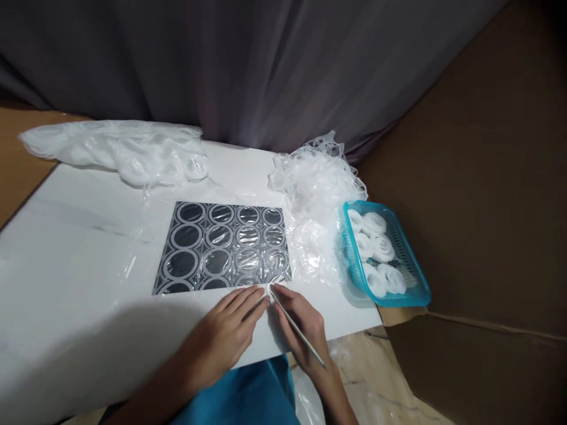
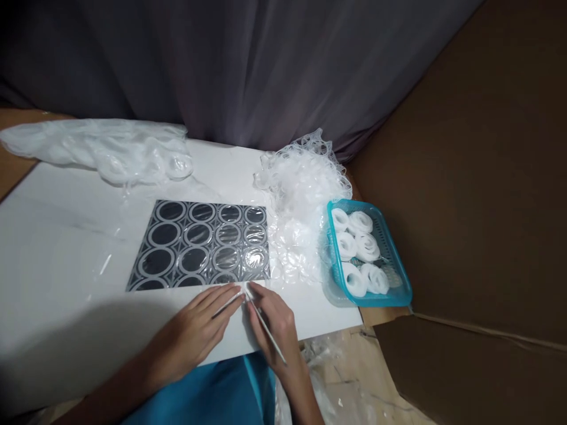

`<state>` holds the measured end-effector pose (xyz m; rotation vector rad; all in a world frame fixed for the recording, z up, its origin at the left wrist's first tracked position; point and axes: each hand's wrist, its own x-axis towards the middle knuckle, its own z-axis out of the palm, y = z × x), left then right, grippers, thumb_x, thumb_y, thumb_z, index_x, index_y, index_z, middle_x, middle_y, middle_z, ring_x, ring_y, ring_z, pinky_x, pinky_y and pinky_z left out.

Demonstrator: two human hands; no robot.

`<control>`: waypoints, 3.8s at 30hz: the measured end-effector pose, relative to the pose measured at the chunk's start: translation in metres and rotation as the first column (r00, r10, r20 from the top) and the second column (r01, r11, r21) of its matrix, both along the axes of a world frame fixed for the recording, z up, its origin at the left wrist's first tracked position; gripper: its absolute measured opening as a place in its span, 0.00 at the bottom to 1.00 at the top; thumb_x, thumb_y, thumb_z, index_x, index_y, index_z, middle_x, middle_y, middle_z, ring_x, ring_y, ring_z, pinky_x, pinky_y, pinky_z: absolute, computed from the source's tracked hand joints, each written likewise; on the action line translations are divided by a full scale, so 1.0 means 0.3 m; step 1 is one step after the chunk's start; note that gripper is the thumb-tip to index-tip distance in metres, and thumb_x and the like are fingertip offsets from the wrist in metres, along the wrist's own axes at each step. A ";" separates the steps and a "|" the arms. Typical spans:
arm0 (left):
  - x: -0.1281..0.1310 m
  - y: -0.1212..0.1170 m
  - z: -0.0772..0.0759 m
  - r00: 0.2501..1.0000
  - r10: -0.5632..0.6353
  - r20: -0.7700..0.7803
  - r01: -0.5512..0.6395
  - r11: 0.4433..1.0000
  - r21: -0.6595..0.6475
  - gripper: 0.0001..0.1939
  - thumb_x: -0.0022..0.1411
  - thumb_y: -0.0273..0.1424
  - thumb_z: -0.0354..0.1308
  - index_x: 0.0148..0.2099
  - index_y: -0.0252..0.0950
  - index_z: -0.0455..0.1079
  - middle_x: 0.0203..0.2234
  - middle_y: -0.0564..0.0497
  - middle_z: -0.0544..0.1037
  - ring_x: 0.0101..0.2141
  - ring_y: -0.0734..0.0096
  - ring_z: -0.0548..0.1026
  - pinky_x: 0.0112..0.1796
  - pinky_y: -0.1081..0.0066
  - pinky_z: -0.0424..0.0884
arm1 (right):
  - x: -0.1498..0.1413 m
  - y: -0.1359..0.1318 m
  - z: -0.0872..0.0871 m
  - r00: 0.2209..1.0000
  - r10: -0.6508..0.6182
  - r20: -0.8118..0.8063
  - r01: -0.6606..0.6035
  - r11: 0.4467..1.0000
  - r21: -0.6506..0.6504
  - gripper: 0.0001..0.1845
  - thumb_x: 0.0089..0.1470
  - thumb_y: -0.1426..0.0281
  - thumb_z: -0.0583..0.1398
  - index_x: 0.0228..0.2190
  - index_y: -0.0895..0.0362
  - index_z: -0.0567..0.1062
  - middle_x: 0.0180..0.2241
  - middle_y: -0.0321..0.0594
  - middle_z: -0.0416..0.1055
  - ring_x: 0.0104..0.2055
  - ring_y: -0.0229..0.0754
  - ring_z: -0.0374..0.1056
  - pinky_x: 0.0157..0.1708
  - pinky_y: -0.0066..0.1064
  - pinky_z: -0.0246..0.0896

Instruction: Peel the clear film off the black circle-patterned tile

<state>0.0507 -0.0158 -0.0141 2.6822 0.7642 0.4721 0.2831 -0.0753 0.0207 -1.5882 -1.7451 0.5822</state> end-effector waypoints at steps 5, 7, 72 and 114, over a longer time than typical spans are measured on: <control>-0.005 0.001 -0.012 0.999 -0.041 -0.021 0.041 0.999 -0.007 0.38 0.72 0.19 0.53 0.80 0.35 0.57 0.76 0.44 0.67 0.75 0.52 0.64 0.73 0.48 0.65 | 0.018 0.022 0.065 0.995 0.034 -0.094 -0.053 0.979 -0.199 0.08 0.75 0.69 0.61 0.41 0.52 0.80 0.55 0.45 0.82 0.57 0.49 0.81 0.60 0.41 0.79; -0.006 0.004 -0.013 0.999 -0.049 -0.015 0.049 0.999 -0.008 0.38 0.71 0.18 0.53 0.81 0.34 0.56 0.76 0.44 0.67 0.75 0.51 0.64 0.72 0.47 0.66 | 0.024 0.028 0.075 0.994 0.082 -0.072 -0.095 0.977 -0.191 0.08 0.75 0.71 0.60 0.43 0.53 0.80 0.56 0.46 0.82 0.57 0.48 0.81 0.59 0.40 0.79; 0.102 0.080 0.018 0.982 0.183 -0.051 -0.176 0.978 0.115 0.31 0.81 0.30 0.49 0.82 0.40 0.56 0.72 0.49 0.73 0.70 0.56 0.69 0.69 0.52 0.63 | 0.117 0.224 -0.018 0.943 0.190 0.274 -0.240 0.957 0.161 0.11 0.73 0.74 0.61 0.43 0.51 0.84 0.56 0.46 0.83 0.55 0.51 0.81 0.55 0.47 0.83; 0.082 0.096 0.058 0.984 0.175 -0.030 -0.175 0.984 -0.012 0.27 0.85 0.37 0.46 0.80 0.41 0.58 0.71 0.52 0.73 0.70 0.61 0.68 0.70 0.56 0.59 | 0.075 0.198 -0.042 0.911 0.162 0.379 -0.236 0.959 0.158 0.15 0.72 0.78 0.57 0.49 0.52 0.82 0.59 0.47 0.82 0.58 0.53 0.83 0.55 0.44 0.84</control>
